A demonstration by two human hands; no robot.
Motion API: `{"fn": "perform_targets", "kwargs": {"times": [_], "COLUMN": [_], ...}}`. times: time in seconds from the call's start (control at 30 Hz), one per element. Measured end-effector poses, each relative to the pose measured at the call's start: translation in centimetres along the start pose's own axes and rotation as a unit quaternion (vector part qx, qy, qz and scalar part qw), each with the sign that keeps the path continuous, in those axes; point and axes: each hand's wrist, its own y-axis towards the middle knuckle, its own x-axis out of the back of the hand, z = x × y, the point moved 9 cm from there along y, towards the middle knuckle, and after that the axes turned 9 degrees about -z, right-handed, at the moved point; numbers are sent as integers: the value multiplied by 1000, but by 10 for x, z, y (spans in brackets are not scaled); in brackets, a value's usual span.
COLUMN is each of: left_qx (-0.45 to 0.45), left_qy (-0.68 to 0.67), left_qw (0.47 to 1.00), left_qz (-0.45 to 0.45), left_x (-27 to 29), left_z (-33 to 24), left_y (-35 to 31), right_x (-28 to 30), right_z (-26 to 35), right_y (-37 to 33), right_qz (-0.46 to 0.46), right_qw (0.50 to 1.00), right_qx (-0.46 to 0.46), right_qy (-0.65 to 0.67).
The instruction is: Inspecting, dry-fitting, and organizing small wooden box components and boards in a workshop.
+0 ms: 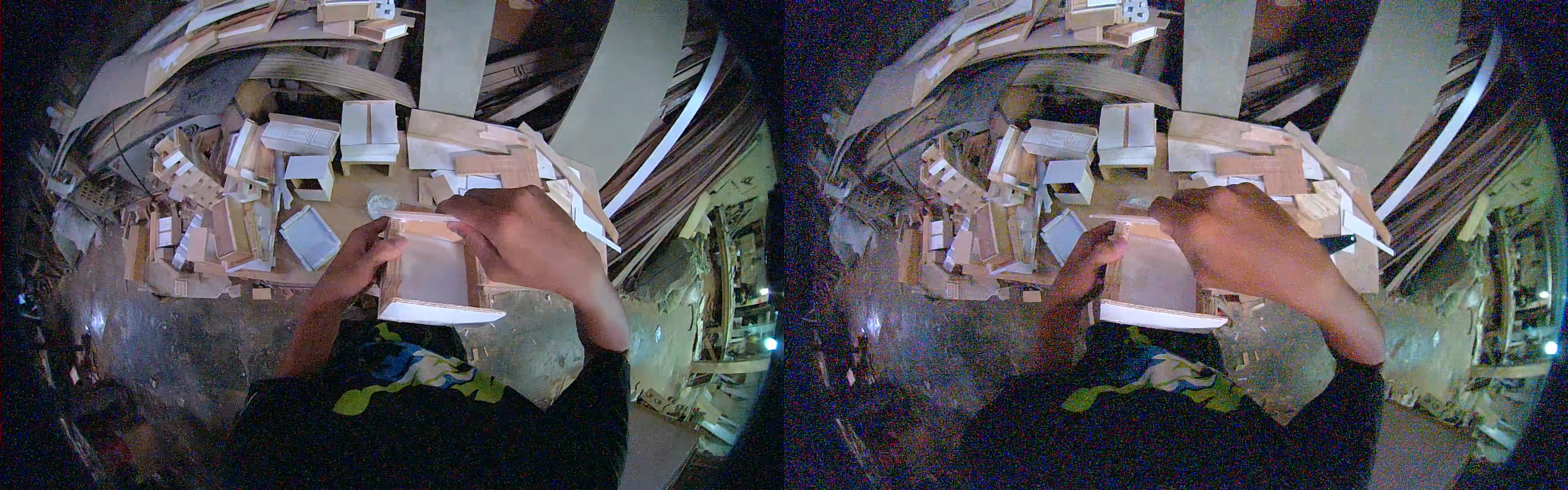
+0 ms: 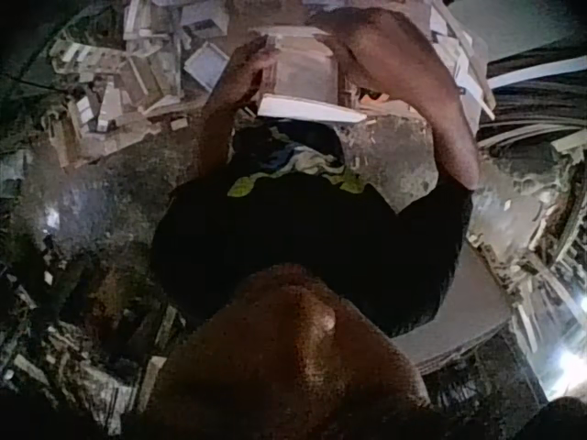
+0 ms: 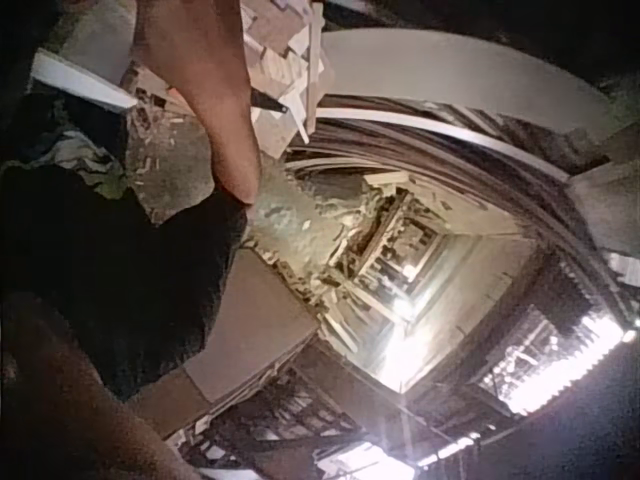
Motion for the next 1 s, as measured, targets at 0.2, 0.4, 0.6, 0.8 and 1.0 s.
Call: {"fn": "perform_targets", "kwargs": {"times": [0.2, 0.4, 0.6, 0.8, 1.0], "left_qx": [8, -1, 18, -32, -6], "left_qy": [32, 27, 12, 68, 24], "left_qw": [999, 999, 999, 996, 999], "left_qz": [15, -43, -46, -56, 28], "left_x": [6, 6, 3, 5, -5], "left_z": [11, -2, -1, -4, 6], "left_y": [1, -7, -12, -12, -8], "right_x": [-2, 4, 0, -5, 1], "right_z": [3, -2, 4, 4, 6], "right_y": [-1, -3, -2, 0, -2], "right_qz": [27, -6, 3, 32, -3], "right_qw": [999, 1000, 1000, 999, 1000], "right_qx": [-5, -23, 1, 3, 7], "right_qy": [-23, 9, 4, 3, -7]}}
